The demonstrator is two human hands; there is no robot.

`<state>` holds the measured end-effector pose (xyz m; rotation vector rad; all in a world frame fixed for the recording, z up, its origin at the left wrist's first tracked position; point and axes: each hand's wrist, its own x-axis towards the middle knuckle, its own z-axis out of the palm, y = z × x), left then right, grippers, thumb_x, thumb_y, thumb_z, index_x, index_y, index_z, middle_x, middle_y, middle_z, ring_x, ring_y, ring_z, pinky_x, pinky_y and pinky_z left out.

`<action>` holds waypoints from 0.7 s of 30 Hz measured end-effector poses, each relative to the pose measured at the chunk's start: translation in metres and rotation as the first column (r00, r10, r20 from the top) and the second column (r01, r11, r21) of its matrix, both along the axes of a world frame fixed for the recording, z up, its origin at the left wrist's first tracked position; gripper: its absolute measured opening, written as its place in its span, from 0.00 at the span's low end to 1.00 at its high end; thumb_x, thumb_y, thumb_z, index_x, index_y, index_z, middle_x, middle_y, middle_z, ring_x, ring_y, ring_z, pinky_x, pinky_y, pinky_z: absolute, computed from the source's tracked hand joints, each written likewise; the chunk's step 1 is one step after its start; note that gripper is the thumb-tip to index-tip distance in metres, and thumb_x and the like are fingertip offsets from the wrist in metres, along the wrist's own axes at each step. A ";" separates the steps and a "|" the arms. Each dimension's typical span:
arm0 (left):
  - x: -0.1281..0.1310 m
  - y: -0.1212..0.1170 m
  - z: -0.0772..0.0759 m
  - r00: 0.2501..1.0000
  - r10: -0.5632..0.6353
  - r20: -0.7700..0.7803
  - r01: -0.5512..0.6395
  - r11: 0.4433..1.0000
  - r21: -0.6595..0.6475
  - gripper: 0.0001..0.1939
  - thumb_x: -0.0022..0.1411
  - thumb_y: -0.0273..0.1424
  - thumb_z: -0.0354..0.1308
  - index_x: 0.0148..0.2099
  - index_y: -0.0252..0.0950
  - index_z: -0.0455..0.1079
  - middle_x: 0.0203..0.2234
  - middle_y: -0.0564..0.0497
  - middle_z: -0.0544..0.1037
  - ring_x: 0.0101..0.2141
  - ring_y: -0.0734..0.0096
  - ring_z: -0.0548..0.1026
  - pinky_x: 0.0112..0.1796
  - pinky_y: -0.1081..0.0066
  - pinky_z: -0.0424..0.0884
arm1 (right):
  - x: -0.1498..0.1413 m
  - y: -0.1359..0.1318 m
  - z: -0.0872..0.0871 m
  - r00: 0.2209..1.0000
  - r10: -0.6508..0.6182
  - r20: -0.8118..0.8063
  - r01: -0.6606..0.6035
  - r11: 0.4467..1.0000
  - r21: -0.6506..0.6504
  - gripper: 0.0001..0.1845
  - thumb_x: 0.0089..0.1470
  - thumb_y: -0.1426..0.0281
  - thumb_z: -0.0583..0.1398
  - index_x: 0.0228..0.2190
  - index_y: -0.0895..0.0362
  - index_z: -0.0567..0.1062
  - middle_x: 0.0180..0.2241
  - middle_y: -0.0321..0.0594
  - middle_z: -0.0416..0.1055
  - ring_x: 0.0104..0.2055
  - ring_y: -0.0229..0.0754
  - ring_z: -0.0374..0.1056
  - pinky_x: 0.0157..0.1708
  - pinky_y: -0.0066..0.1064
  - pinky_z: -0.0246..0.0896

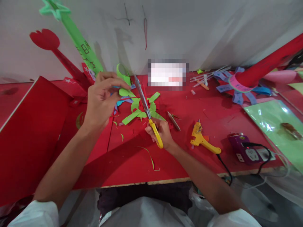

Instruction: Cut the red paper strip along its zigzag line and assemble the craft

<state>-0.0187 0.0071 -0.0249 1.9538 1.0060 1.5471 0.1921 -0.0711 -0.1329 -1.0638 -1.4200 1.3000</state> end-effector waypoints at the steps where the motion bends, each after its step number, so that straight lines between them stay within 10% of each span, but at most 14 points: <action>1: 0.000 -0.001 0.001 0.999 0.037 -0.012 -0.036 0.999 0.038 0.07 0.64 0.27 0.67 0.37 0.46 0.84 0.40 0.47 0.76 0.46 0.59 0.75 0.45 0.61 0.75 | 0.000 0.000 -0.002 1.000 -0.003 -0.006 0.003 1.000 0.006 0.40 0.51 0.28 0.62 0.23 0.53 0.67 0.14 0.29 0.60 0.13 0.33 0.56 0.12 0.27 0.49; 21: 0.009 -0.006 -0.005 0.993 -0.041 0.107 0.041 0.999 0.007 0.09 0.68 0.40 0.72 0.47 0.43 0.81 0.36 0.51 0.81 0.34 0.70 0.78 0.33 0.67 0.75 | -0.009 0.001 -0.016 0.995 0.067 -0.071 -0.063 0.996 0.065 0.40 0.53 0.26 0.58 0.33 0.52 0.68 0.23 0.30 0.57 0.23 0.37 0.53 0.20 0.32 0.52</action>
